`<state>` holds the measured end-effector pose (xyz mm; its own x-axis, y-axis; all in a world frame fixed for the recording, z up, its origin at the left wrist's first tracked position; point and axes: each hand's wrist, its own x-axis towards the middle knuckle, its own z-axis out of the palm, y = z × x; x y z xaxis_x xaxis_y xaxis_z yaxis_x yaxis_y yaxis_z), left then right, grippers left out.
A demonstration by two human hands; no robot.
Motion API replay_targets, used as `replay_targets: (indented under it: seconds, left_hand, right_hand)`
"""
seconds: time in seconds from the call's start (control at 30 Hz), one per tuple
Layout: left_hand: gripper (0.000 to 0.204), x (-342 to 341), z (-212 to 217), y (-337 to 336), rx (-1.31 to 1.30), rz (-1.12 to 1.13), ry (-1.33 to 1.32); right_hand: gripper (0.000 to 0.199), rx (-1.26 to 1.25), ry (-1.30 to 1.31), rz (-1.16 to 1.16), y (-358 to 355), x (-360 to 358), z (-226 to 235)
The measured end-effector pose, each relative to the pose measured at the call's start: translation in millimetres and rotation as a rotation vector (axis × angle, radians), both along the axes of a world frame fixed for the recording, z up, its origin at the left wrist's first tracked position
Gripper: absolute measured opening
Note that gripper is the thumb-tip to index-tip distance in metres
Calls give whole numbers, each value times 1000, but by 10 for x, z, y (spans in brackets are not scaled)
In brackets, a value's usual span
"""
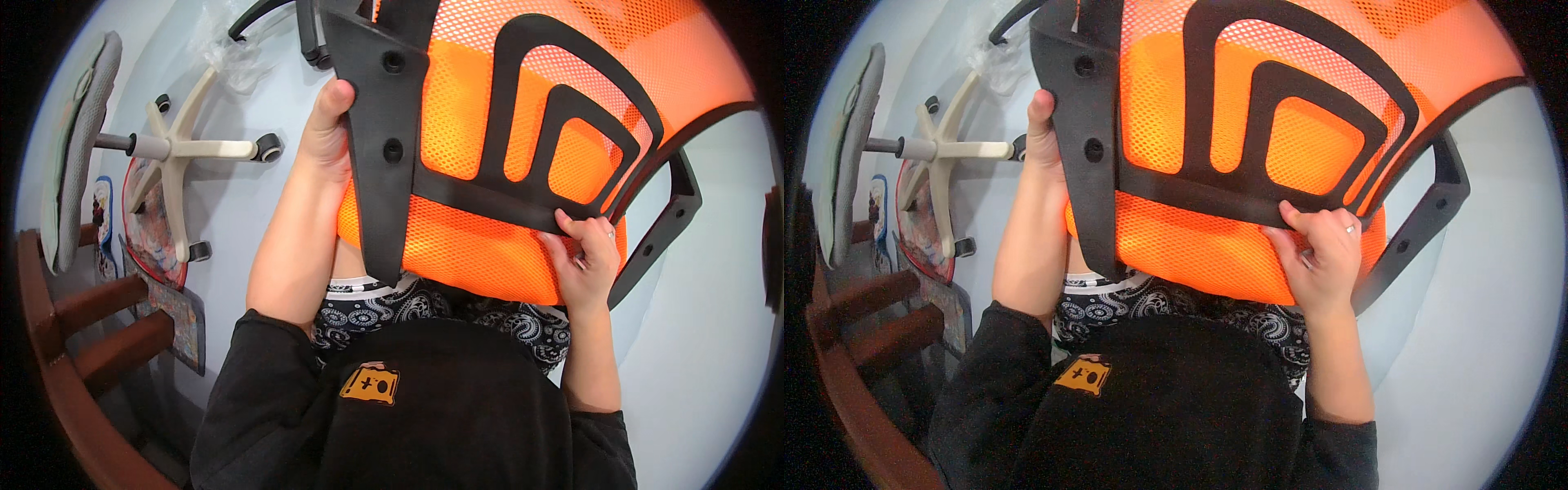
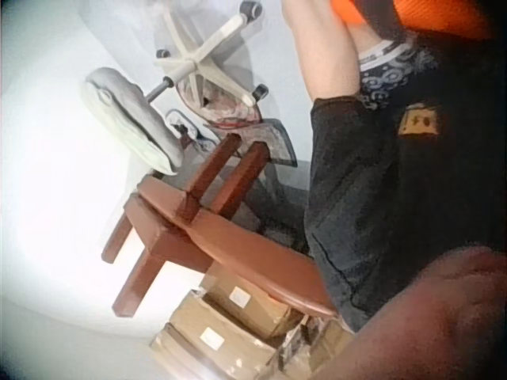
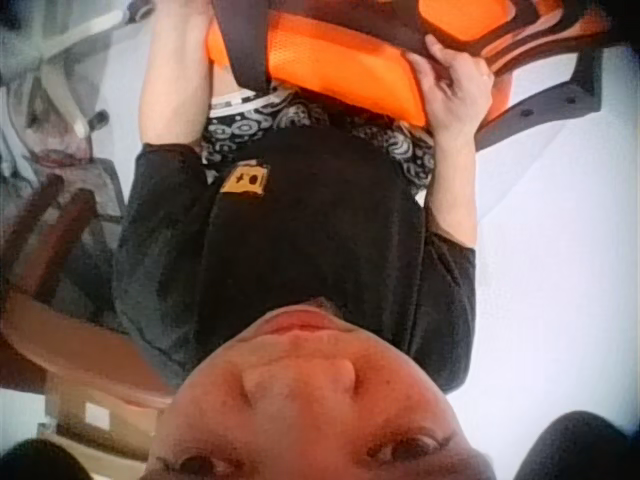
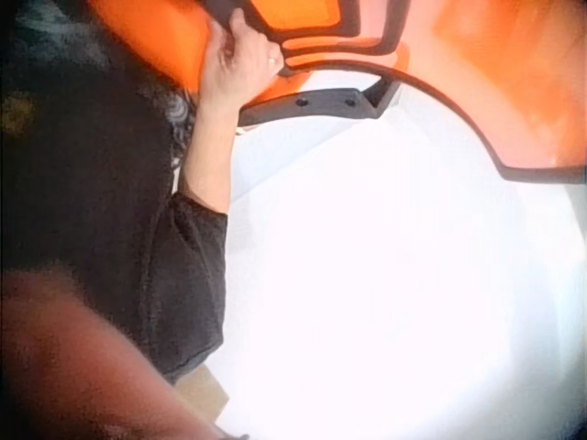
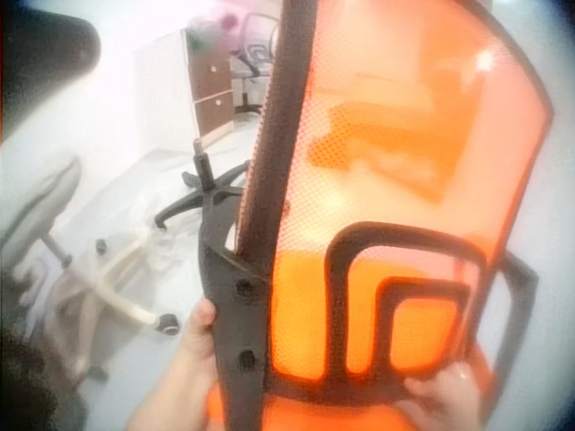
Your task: The person assembles an orange mesh office chair by attaching the backrest to the seat frame. They align the parts, insert screws into the mounting holes, and tighten them by hand. The person repositions the chair multiple times to access different screw locations.
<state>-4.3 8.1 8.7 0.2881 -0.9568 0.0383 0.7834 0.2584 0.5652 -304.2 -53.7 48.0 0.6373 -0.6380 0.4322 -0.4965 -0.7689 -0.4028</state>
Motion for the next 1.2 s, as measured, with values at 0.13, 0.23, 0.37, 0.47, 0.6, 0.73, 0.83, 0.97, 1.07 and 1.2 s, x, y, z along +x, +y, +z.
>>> replay_targets:
  seconds: [0.13,0.23,0.37,0.47,0.6,0.73,0.83,0.97,1.07,1.2]
  left_hand:
    - [73,-4,6,-11,-1,-30,1]
    - [73,11,-11,-19,-17,-46,4]
    - [73,22,-38,-19,-25,-41,5]
    - [72,21,-42,-17,-27,-20,7]
    - [81,90,-62,-18,25,-13,-154]
    - [65,85,-83,-21,-60,12,-168]
    - [63,83,-83,-31,-68,31,-123]
    - [62,76,-81,-43,-75,20,-122]
    - [63,77,-105,-54,-71,20,-138]
    - [65,40,-89,-62,-82,43,-111]
  right_hand:
    - [31,9,-1,8,-20,-11,24]
    - [30,24,-5,-1,-23,-20,23]
    - [29,32,-9,-18,-5,-11,18]
    - [29,32,-22,-20,5,1,1]
    - [29,41,-10,-39,17,-8,-8]
    - [29,41,-9,-45,16,-19,-9]
    - [30,68,-25,-55,22,-15,-26]
    - [30,80,-19,-65,20,-37,-23]
    - [30,79,-1,-76,27,-50,-15]
    - [29,73,9,-84,46,-46,-9]
